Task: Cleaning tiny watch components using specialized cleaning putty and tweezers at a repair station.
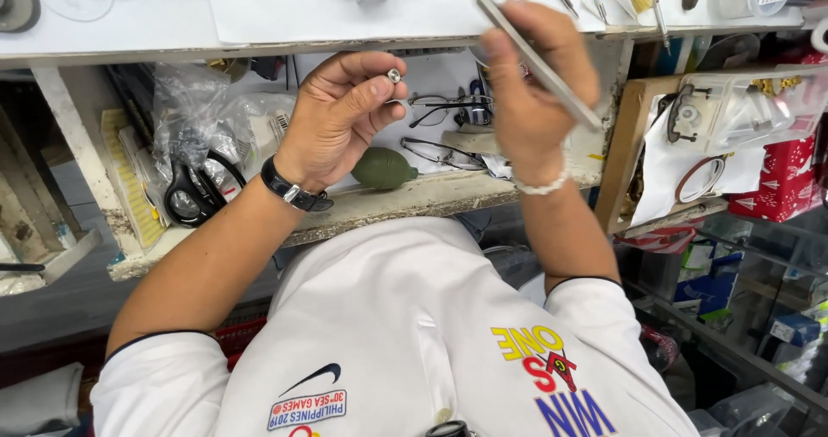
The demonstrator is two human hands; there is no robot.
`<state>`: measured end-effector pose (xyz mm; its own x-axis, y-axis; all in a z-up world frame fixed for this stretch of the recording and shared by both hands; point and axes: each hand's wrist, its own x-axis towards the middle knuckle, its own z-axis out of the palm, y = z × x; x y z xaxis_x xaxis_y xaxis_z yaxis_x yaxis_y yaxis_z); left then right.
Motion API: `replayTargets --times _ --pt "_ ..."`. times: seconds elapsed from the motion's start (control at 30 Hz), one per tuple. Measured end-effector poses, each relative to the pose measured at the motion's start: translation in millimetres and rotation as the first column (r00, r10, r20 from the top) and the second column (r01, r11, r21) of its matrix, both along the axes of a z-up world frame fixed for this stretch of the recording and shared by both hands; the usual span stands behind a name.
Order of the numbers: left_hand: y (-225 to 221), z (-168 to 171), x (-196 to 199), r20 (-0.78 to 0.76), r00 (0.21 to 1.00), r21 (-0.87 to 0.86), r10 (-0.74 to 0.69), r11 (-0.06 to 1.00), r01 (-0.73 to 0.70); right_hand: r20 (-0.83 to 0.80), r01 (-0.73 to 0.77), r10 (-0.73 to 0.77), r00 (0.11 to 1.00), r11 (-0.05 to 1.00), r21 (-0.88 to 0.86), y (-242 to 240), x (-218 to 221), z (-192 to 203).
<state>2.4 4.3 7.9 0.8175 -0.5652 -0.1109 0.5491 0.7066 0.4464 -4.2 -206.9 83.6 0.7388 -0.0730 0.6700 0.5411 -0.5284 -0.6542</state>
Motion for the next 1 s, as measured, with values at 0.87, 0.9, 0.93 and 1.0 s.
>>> replayTargets --times 0.87,0.9,0.93,1.0 --pt "2.1 5.6 0.3 -0.026 1.0 0.017 -0.013 1.0 0.013 0.1 -0.048 0.11 0.989 0.875 -0.482 11.9 -18.5 -3.8" --pt "1.8 6.5 -0.5 -0.009 1.0 0.033 -0.006 0.999 0.006 0.094 -0.051 0.098 0.991 0.908 -0.415 9.7 -19.0 -7.8" --pt "1.1 7.8 -0.1 0.013 1.0 0.049 -0.003 0.999 0.002 0.09 -0.048 0.084 0.992 0.937 -0.347 7.2 -19.0 -11.4" --pt "-0.3 16.4 -4.2 0.144 0.989 0.15 0.016 0.988 -0.038 0.045 -0.059 0.077 0.996 0.943 -0.327 9.8 -20.2 0.1"
